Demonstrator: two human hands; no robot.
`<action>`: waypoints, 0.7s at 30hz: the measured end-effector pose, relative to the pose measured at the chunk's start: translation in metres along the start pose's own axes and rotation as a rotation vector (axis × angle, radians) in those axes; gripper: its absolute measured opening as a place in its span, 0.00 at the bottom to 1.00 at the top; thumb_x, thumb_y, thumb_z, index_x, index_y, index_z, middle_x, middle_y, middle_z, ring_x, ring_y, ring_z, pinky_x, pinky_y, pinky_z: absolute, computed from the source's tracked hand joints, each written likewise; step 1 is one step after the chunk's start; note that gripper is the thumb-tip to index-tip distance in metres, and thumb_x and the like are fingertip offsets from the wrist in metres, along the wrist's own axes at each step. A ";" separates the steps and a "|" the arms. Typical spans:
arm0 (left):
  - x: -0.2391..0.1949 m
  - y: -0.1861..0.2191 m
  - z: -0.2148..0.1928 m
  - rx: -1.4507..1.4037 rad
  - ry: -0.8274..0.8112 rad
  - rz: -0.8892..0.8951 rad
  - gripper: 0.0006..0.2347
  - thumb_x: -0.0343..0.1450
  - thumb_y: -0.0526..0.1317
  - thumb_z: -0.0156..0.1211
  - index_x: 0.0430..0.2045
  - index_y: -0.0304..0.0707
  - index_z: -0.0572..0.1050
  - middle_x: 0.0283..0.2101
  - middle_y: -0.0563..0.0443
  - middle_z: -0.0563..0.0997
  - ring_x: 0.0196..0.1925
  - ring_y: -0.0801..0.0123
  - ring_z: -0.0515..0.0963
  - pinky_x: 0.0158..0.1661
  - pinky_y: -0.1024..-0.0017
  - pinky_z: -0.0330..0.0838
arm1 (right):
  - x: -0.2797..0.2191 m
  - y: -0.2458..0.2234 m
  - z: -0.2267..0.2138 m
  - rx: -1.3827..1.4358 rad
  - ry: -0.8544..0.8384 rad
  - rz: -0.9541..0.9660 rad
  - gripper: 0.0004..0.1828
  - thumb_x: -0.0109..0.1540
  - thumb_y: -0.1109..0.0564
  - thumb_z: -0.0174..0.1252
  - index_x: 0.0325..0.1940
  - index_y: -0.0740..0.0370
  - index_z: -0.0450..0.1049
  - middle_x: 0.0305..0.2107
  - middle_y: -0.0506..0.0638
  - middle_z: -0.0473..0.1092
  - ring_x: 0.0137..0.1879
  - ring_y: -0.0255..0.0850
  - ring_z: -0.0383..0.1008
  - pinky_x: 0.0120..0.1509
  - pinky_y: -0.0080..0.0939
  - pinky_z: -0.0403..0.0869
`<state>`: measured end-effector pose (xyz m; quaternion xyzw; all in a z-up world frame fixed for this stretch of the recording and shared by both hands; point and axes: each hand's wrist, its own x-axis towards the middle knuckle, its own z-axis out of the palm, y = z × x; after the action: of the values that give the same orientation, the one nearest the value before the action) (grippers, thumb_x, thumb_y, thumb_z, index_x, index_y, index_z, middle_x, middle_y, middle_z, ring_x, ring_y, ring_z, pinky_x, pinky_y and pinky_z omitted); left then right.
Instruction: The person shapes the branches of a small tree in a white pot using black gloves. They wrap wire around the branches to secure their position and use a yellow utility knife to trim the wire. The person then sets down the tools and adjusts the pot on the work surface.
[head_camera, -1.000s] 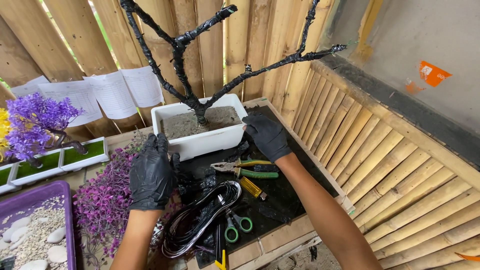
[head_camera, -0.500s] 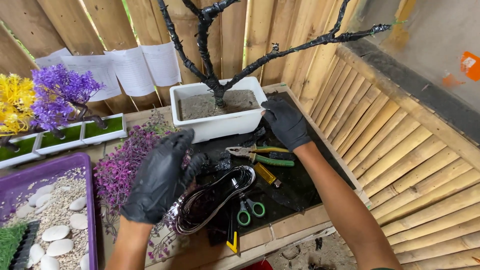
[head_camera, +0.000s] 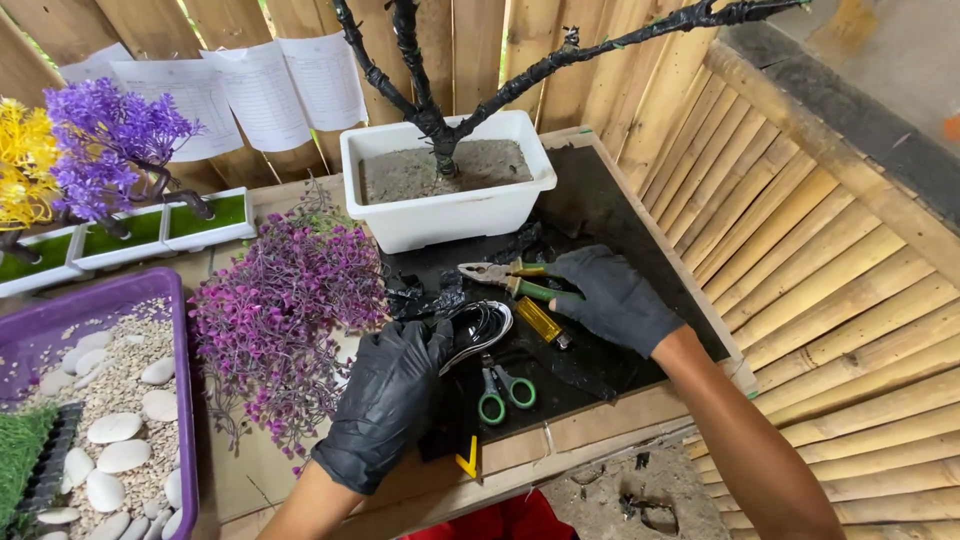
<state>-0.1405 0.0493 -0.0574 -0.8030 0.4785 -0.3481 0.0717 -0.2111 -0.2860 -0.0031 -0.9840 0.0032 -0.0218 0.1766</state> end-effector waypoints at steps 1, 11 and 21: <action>0.003 -0.006 -0.006 0.003 0.002 0.002 0.24 0.73 0.43 0.43 0.67 0.39 0.64 0.47 0.35 0.76 0.43 0.42 0.78 0.43 0.47 0.76 | 0.000 0.006 0.006 0.001 0.004 0.000 0.29 0.62 0.44 0.59 0.67 0.54 0.71 0.59 0.55 0.71 0.66 0.53 0.67 0.69 0.52 0.64; 0.017 -0.044 -0.052 -0.892 0.097 -0.198 0.23 0.69 0.28 0.60 0.61 0.40 0.68 0.51 0.36 0.74 0.50 0.46 0.75 0.51 0.57 0.71 | 0.005 -0.069 0.004 0.075 0.126 -0.406 0.36 0.64 0.34 0.41 0.71 0.54 0.67 0.65 0.57 0.64 0.72 0.54 0.58 0.75 0.55 0.56; -0.012 -0.051 -0.064 -0.779 -0.033 -0.305 0.35 0.59 0.28 0.63 0.66 0.47 0.65 0.55 0.38 0.72 0.54 0.49 0.72 0.49 0.56 0.72 | 0.051 -0.121 0.027 -0.193 0.034 -0.819 0.12 0.59 0.61 0.56 0.43 0.52 0.80 0.49 0.56 0.69 0.52 0.54 0.67 0.58 0.54 0.67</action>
<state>-0.1475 0.1001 0.0072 -0.8371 0.4489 -0.1345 -0.2822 -0.1591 -0.1643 0.0159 -0.9154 -0.3835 -0.1060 0.0604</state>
